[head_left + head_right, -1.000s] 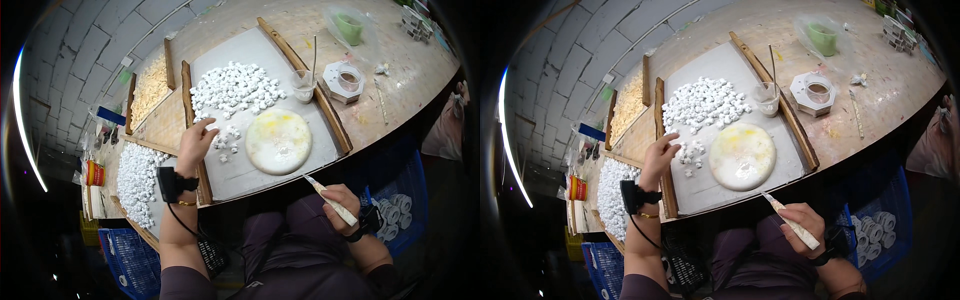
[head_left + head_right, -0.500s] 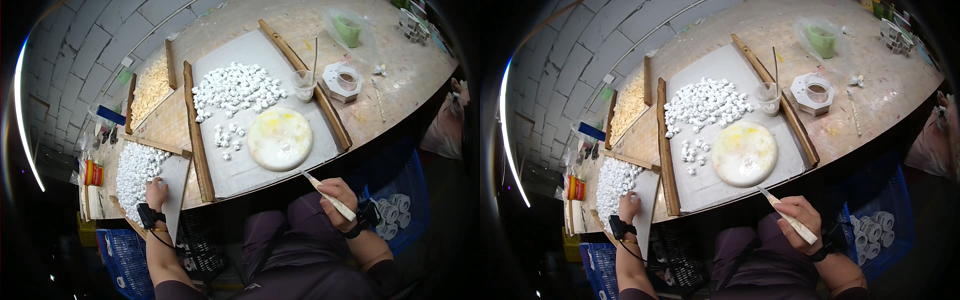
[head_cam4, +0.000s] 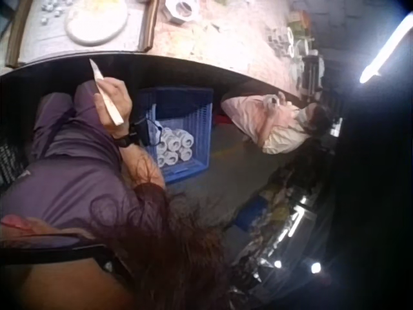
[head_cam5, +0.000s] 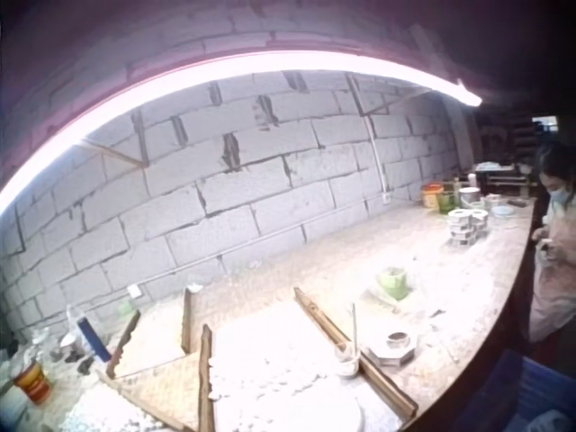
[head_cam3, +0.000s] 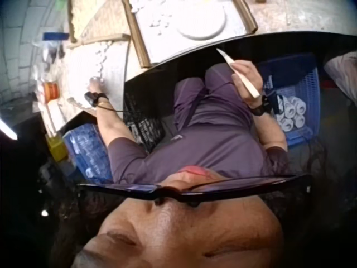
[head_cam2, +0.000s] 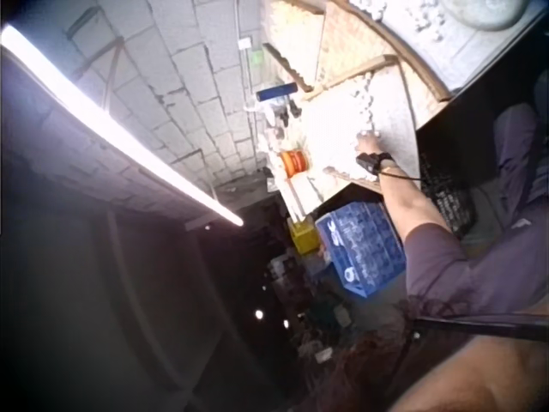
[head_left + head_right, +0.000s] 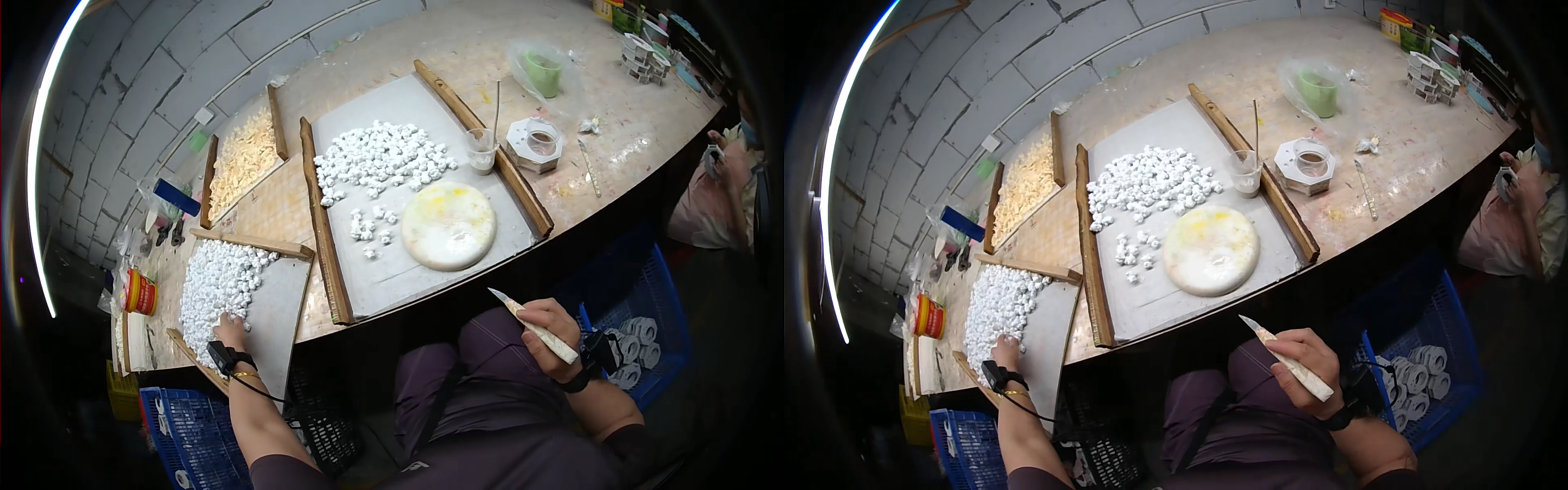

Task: Assembling small white floral-shaped components by applying adhesive with a stick.

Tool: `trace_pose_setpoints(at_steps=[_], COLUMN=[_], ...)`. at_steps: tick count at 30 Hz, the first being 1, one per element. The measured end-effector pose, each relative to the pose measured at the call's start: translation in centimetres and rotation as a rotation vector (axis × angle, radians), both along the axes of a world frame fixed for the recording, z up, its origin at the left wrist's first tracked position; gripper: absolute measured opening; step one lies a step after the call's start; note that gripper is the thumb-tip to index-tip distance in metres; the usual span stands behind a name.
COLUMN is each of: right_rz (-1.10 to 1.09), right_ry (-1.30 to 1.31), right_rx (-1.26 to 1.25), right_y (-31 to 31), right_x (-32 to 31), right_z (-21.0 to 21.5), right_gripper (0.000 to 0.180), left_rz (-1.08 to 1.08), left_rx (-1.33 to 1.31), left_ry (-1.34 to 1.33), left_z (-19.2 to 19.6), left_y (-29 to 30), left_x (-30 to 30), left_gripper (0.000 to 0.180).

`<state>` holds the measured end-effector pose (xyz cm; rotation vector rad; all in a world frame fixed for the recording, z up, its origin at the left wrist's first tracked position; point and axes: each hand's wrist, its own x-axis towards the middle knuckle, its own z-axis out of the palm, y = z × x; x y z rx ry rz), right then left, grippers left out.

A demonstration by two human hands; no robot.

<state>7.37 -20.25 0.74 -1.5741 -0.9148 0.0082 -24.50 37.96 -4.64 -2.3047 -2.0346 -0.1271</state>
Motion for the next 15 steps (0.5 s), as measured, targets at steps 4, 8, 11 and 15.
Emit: trace_pose_setpoints(at_steps=[4,8,11,15], right_rz=[-0.008,0.001,0.025,0.104], right_ry=[-0.009,-0.034,-0.035,0.058], right_rx=[-0.031,-0.029,-0.006,0.106], right_y=[0.7,0.2,0.7,1.8], right_x=[-1.0,-0.9,-1.3,-1.9], right_z=[0.1,1.2,1.3,0.4], right_gripper=[0.024,0.026,0.026,0.027], left_rz=[0.011,-0.038,-0.107,-0.058], left_rx=[0.107,0.216,0.28,0.507], left_ry=[0.002,0.046,0.149,0.329], left_z=[0.9,-0.1,-3.9,-7.9], left_y=[-3.4,-2.8,3.6,9.4], left_x=[4.0,6.4,1.2,-2.5], left_gripper=[0.062,0.063,0.065,0.046])
